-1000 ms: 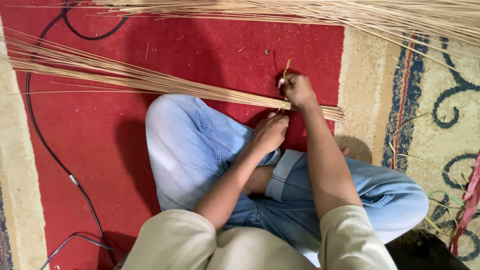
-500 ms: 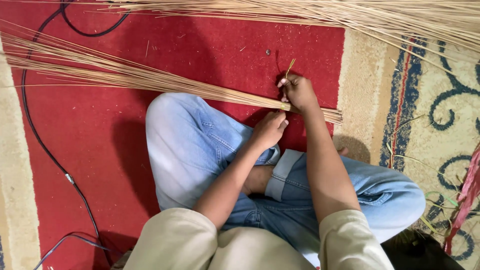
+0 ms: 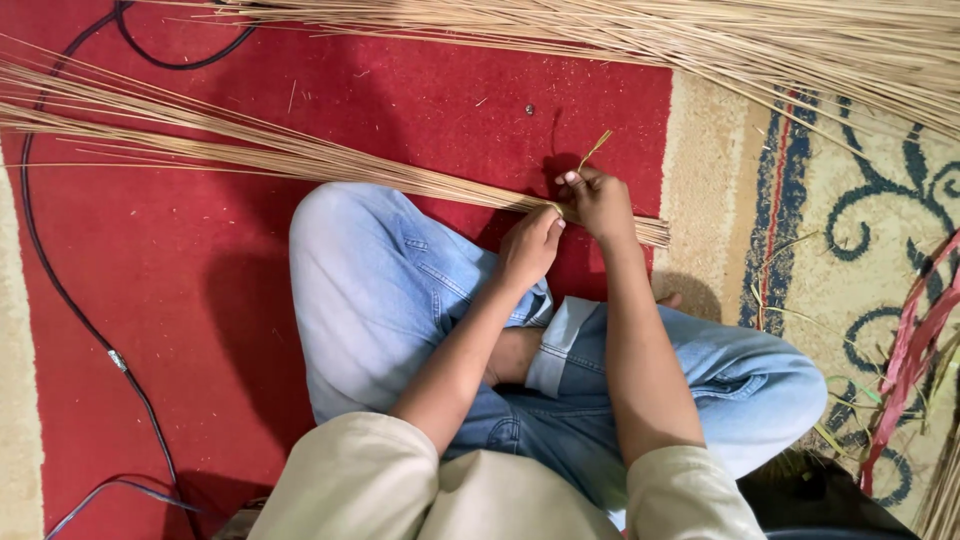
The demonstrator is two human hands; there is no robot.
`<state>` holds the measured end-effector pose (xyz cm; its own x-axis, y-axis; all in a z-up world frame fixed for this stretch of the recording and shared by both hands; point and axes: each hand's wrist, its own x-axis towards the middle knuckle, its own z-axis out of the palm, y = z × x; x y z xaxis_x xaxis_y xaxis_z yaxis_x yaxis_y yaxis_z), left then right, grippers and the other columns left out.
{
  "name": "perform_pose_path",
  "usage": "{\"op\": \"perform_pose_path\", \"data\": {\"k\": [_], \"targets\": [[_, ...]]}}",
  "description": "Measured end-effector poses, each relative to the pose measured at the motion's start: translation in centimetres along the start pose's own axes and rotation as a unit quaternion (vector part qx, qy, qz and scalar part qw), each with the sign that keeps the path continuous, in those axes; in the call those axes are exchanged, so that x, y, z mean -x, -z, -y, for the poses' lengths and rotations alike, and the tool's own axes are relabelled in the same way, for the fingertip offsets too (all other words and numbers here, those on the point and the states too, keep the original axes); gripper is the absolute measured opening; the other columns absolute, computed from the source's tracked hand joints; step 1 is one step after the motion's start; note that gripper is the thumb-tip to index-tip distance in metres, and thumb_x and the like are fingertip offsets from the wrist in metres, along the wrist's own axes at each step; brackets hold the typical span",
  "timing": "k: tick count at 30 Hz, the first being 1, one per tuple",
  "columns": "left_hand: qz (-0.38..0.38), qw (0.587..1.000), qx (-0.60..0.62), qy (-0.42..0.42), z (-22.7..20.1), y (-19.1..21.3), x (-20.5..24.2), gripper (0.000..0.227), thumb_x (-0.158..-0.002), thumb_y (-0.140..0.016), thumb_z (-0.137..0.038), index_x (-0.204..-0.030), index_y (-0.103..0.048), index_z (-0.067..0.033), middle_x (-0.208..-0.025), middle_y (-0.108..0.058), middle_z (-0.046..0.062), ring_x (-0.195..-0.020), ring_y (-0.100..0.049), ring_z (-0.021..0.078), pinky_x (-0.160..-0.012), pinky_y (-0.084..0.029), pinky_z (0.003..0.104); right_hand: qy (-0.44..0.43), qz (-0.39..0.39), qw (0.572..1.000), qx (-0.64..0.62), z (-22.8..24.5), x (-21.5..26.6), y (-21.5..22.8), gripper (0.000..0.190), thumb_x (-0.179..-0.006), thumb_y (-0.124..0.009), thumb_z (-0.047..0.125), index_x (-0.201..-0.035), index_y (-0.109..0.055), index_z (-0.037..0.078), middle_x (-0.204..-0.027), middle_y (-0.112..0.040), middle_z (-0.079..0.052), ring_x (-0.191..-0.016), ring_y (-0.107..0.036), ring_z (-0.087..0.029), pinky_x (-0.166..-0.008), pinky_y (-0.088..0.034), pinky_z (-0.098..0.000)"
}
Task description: The person bundles and ties long wooden sticks together to make a broom while sitting on the floor.
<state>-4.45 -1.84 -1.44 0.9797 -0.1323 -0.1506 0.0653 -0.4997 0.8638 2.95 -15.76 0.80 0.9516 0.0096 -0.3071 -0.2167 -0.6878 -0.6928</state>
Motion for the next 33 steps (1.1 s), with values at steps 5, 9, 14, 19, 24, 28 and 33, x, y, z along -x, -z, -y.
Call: {"op": "perform_pose_path", "data": {"k": [5,9,14,19,24,28,33], "targets": [[0.011,0.996,0.054,0.068,-0.9,1.2,-0.9,0.02,-0.103,-0.052,-0.031,-0.097,-0.059,-0.0141,-0.096,-0.067,0.019,-0.104,-0.066,0.043,-0.087,-0.054,0.053,0.009,-0.009,1.0,-0.025,0.7,2.8,0.0,0.013,-0.101,-0.068,0.028,-0.103,-0.078,0.02,-0.089,-0.077,-0.009,-0.099,-0.071,-0.038,-0.085,-0.054,-0.0516],[0.009,0.986,0.119,0.112,0.1,0.5,-1.5,0.02,-0.102,-0.053,-0.031,-0.101,-0.063,-0.0134,-0.099,-0.071,0.022,-0.106,-0.068,0.0437,-0.092,-0.053,0.053,0.082,-0.026,0.995,-0.056,2.5,4.8,0.7,0.023,-0.087,-0.077,0.004,-0.11,-0.075,0.008,-0.111,-0.075,-0.02,-0.111,-0.066,-0.047,-0.097,-0.051,-0.0554],[-0.029,0.97,0.193,0.144,0.5,0.7,-1.0,0.029,-0.098,-0.06,-0.038,-0.094,-0.073,-0.013,-0.082,-0.075,0.011,-0.088,-0.074,0.0276,-0.083,-0.057,0.039,0.102,-0.076,0.99,-0.052,-1.8,3.8,-1.8,0.028,-0.085,-0.081,0.008,-0.113,-0.078,0.015,-0.1,-0.075,-0.011,-0.102,-0.07,-0.035,-0.093,-0.054,-0.0464],[0.009,0.962,0.163,0.22,-0.1,2.3,-0.4,0.041,-0.095,-0.056,-0.05,-0.08,-0.07,-0.0144,-0.056,-0.068,0.003,-0.063,-0.075,0.0181,-0.069,-0.06,0.035,0.106,-0.102,0.988,-0.035,-2.7,3.3,-2.5,0.021,-0.089,-0.08,0.014,-0.109,-0.08,0.021,-0.096,-0.075,-0.004,-0.098,-0.072,-0.027,-0.091,-0.056,-0.0401],[0.05,0.977,-0.144,0.151,-3.8,3.5,0.2,0.026,-0.097,-0.061,-0.028,-0.117,-0.061,-0.0119,-0.114,-0.07,0.015,-0.102,-0.073,0.0403,-0.087,-0.061,0.054,0.137,-0.117,0.983,-0.023,-2.5,3.6,-2.9,0.021,-0.087,-0.078,0.011,-0.103,-0.081,0.024,-0.096,-0.077,-0.001,-0.1,-0.071,-0.029,-0.093,-0.055,-0.0412],[0.064,0.969,-0.215,0.105,-1.8,1.6,0.2,0.03,-0.095,-0.064,-0.015,-0.122,-0.056,-0.0054,-0.122,-0.064,0.017,-0.096,-0.074,0.044,-0.083,-0.062,0.057,0.124,-0.123,0.984,-0.035,-2.4,3.5,-2.9,0.022,-0.089,-0.076,0.012,-0.106,-0.081,0.026,-0.097,-0.077,0.001,-0.101,-0.07,-0.027,-0.094,-0.054,-0.0402],[0.105,0.973,-0.188,0.086,2.6,-1.4,-1.2,0.023,-0.086,-0.064,-0.001,-0.109,-0.06,0.0006,-0.103,-0.069,0.017,-0.088,-0.074,0.0467,-0.077,-0.062,0.057,0.126,-0.142,0.981,-0.038,-0.6,4.0,-2.2,0.02,-0.089,-0.077,0.01,-0.103,-0.08,0.023,-0.095,-0.077,0.002,-0.107,-0.068,-0.024,-0.1,-0.051,-0.0364]]}}
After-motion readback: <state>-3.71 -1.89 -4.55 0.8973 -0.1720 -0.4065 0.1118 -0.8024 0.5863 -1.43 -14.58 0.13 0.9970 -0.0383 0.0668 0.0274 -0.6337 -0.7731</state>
